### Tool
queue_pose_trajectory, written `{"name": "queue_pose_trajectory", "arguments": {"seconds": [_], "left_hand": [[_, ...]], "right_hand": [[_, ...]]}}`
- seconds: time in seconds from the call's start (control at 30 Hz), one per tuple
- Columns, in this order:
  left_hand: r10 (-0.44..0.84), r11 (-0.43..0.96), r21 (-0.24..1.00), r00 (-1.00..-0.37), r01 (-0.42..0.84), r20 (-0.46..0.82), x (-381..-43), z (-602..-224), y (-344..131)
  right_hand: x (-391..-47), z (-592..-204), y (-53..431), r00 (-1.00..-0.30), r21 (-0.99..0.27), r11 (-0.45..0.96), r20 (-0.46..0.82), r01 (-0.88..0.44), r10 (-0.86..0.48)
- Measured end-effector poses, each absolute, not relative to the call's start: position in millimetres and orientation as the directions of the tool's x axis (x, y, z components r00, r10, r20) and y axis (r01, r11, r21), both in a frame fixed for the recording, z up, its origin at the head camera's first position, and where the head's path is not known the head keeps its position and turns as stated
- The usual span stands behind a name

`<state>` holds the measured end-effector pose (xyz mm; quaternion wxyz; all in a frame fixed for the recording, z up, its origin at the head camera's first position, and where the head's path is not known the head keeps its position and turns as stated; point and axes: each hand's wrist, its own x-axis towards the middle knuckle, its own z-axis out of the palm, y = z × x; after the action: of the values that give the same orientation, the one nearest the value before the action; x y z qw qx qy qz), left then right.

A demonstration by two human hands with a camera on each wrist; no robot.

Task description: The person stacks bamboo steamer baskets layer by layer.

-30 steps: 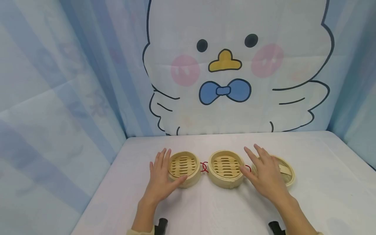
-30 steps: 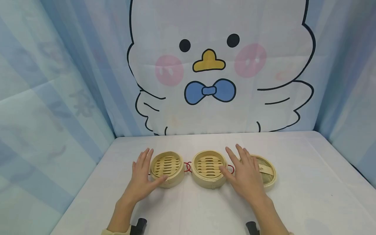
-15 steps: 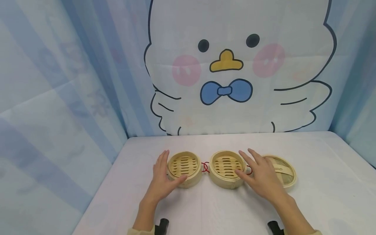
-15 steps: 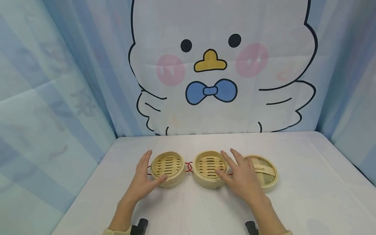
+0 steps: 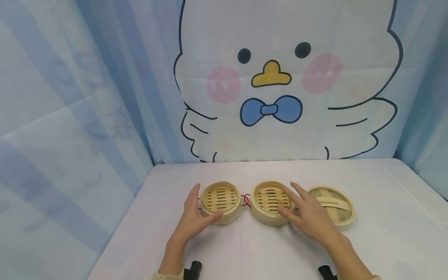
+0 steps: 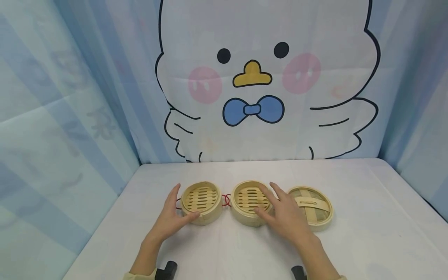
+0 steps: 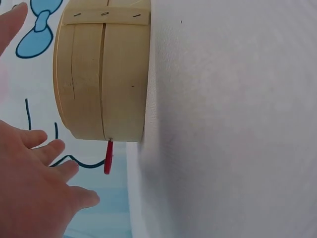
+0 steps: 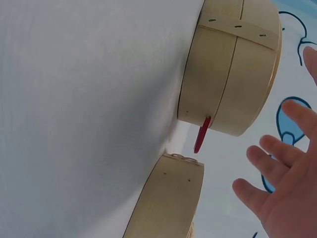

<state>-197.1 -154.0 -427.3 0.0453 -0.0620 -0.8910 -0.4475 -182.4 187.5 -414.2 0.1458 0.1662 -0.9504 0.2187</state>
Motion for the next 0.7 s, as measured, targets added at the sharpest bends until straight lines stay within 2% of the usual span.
{"name": "queue_pose_trajectory", "arguments": {"seconds": [0.7], "left_hand": [[0.083,0.594,0.798,-0.994,0.101,0.064,-201.2,-436.0,-154.4]], "right_hand": [[-180.8,-420.6,189.2,-0.879,-0.355,0.823,0.351,-0.443,-0.321]]}}
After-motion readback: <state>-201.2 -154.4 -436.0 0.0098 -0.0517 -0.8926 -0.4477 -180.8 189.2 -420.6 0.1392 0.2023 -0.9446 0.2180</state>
